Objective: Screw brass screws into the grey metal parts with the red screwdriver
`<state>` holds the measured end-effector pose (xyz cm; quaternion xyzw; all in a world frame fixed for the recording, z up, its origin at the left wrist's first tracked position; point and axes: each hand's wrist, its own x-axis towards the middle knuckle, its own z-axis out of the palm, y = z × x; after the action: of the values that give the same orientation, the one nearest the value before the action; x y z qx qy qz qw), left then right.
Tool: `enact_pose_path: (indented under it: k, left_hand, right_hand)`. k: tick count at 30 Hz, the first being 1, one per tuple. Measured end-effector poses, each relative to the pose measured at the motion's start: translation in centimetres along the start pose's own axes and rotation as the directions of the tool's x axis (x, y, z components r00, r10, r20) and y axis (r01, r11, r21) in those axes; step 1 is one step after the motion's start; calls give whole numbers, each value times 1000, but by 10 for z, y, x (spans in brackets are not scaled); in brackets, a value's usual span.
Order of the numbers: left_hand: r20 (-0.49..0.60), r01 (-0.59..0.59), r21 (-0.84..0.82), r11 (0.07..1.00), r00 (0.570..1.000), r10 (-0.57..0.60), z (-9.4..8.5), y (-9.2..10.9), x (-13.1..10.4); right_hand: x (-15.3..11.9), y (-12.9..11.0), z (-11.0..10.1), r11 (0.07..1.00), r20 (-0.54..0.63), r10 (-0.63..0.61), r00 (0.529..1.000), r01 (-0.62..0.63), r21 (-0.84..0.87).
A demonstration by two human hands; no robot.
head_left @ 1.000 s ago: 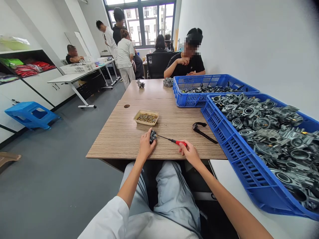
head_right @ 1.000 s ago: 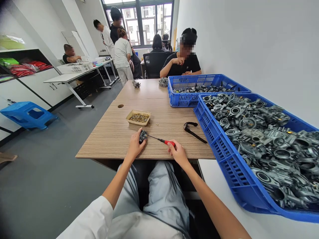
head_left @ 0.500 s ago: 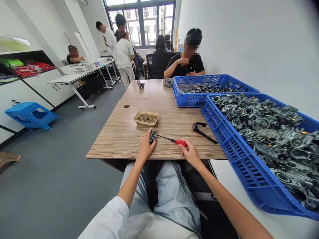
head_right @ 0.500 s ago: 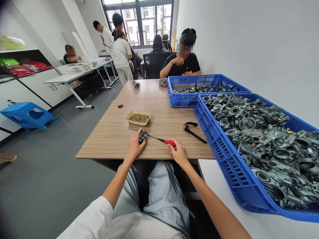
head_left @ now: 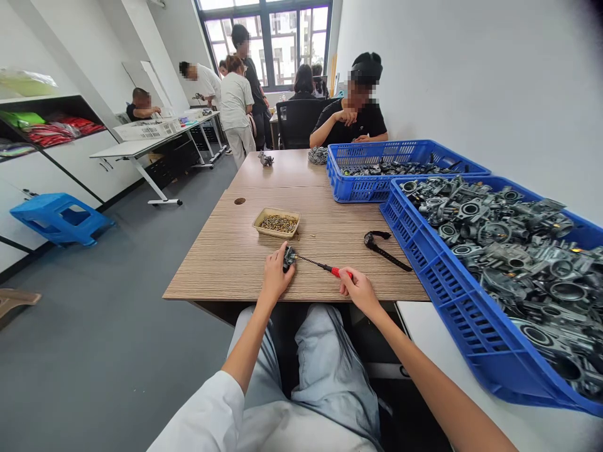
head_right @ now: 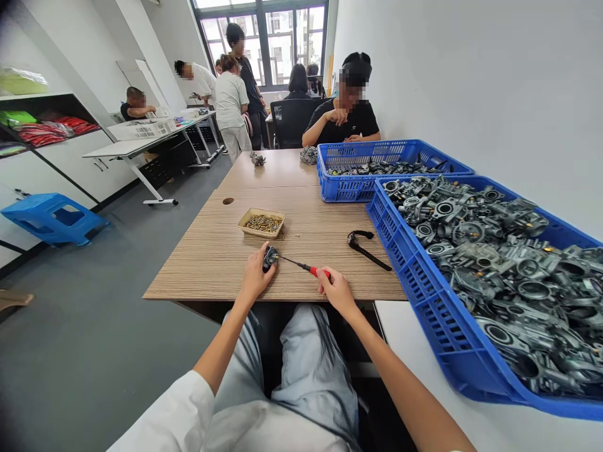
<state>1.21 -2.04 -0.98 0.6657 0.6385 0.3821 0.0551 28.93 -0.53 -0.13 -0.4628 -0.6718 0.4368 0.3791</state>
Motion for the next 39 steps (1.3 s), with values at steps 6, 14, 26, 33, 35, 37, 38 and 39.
enact_pose_path:
  k: [6, 14, 26, 33, 35, 37, 38, 39]
  left_hand:
    - [4, -1, 7, 1000, 1000, 1, -1, 2, 1]
    - [0, -10, 11, 1000, 1000, 10, 1, -1, 1]
    - [-2, -8, 5, 1000, 1000, 8, 0, 1, 0]
    - [-13, -10, -3, 1000, 1000, 10, 2, -2, 0]
    - [-15, -12, -6, 1000, 1000, 12, 2, -2, 0]
    - [-14, -12, -5, 1000, 1000, 12, 2, -2, 0]
    - [-13, -12, -3, 1000, 1000, 12, 2, -2, 0]
    - [-13, -12, -1, 1000, 1000, 12, 2, -2, 0]
  right_hand:
    - [0, 1, -1, 998, -19, -25, 1000, 24, -60]
    - [-1, -4, -2, 976, -63, -98, 993, 83, -201]
    - [2, 5, 0, 984, -84, -99, 992, 85, -154]
    - [1, 1, 0, 990, -91, -95, 991, 84, -113]
    - [1, 0, 1, 990, -95, -93, 991, 82, -118]
    - [1, 0, 1, 989, -96, -94, 991, 82, -127]
    - [1, 0, 1, 988, -96, -96, 991, 82, -134]
    - [1, -1, 1, 986, -96, -98, 991, 84, -143]
